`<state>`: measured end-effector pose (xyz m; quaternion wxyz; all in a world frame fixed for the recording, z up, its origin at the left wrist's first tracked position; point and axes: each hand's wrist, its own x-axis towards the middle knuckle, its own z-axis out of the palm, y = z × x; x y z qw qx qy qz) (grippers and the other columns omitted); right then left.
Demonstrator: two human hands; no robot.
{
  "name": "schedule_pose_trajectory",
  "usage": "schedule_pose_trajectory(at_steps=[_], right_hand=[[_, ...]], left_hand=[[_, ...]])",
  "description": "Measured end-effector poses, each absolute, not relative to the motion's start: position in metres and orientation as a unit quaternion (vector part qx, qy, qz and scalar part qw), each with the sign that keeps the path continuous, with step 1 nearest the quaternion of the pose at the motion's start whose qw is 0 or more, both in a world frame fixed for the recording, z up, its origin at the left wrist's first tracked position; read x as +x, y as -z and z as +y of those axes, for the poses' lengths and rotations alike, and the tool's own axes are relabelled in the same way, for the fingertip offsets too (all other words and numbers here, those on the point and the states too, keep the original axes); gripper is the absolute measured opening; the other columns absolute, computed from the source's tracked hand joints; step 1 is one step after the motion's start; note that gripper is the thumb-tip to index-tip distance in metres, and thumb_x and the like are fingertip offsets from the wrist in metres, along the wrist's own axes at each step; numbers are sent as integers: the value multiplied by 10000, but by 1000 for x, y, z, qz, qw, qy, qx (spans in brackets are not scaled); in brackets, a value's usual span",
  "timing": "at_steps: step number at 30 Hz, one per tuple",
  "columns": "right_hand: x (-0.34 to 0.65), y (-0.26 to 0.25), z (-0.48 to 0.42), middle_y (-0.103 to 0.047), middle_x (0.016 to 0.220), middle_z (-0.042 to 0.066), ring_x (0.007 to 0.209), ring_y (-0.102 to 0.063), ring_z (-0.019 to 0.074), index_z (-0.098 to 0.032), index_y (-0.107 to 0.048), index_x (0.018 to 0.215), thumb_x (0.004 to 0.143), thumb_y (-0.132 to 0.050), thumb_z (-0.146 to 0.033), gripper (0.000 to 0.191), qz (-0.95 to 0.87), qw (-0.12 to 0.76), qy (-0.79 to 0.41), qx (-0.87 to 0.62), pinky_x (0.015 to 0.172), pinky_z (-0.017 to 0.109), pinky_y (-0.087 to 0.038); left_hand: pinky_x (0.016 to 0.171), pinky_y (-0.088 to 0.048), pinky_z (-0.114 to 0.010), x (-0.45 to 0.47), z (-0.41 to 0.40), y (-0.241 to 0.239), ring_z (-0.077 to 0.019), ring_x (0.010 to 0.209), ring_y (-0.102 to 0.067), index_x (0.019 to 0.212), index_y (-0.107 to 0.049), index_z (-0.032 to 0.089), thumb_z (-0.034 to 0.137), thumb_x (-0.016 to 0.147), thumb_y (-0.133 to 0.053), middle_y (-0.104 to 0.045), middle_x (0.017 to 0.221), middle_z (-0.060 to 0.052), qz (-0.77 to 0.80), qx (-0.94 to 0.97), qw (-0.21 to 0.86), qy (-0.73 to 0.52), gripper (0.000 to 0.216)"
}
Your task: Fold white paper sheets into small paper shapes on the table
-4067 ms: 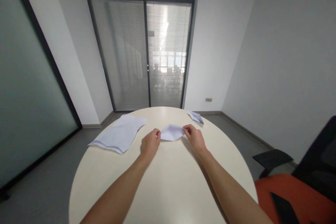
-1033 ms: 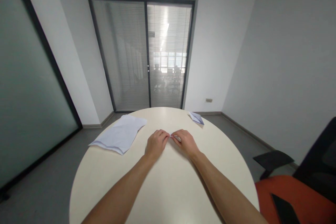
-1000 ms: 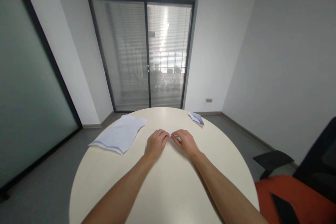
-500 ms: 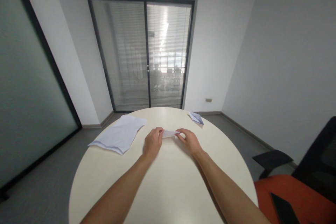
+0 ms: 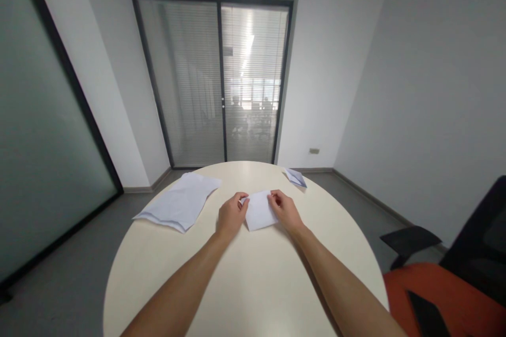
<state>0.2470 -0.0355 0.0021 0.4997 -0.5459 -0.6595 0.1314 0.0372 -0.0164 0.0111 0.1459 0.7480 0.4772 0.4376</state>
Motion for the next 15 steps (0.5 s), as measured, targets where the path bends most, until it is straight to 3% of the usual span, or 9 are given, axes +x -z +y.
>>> schedule_pose_trajectory(at_steps=[6, 9, 15], right_hand=[[249, 0, -36, -698, 811, 29, 682, -615, 168, -187, -677, 1118, 940, -501, -406, 333, -664, 417, -138, -605, 639, 277, -443], [249, 1, -39, -727, 985, 59, 732, -649, 169, -189, -622, 1254, 921, -540, -323, 368, -682, 378, -100, -618, 726, 295, -489], [238, -1, -45, -686, 1254, 116, 1154, -614, 248, -192, -666, 1247, 987, -476, -340, 354, -804, 291, -19, -519, 1032, 390, -448]], left_hand=[[594, -364, -234, 37, -15, -10, -146, 704, -636, 1020, -680, 272, 343, 925, -587, -701, 776, 15, 547, 756, 143, -331, 151], [586, -360, -243, 36, -14, -7, -164, 721, -651, 1016, -677, 268, 348, 929, -570, -712, 800, -1, 554, 766, 128, -299, 159], [664, -440, -262, 32, -7, 3, -188, 771, -679, 1094, -643, 257, 333, 945, -555, -721, 832, -28, 564, 774, 98, -269, 189]])
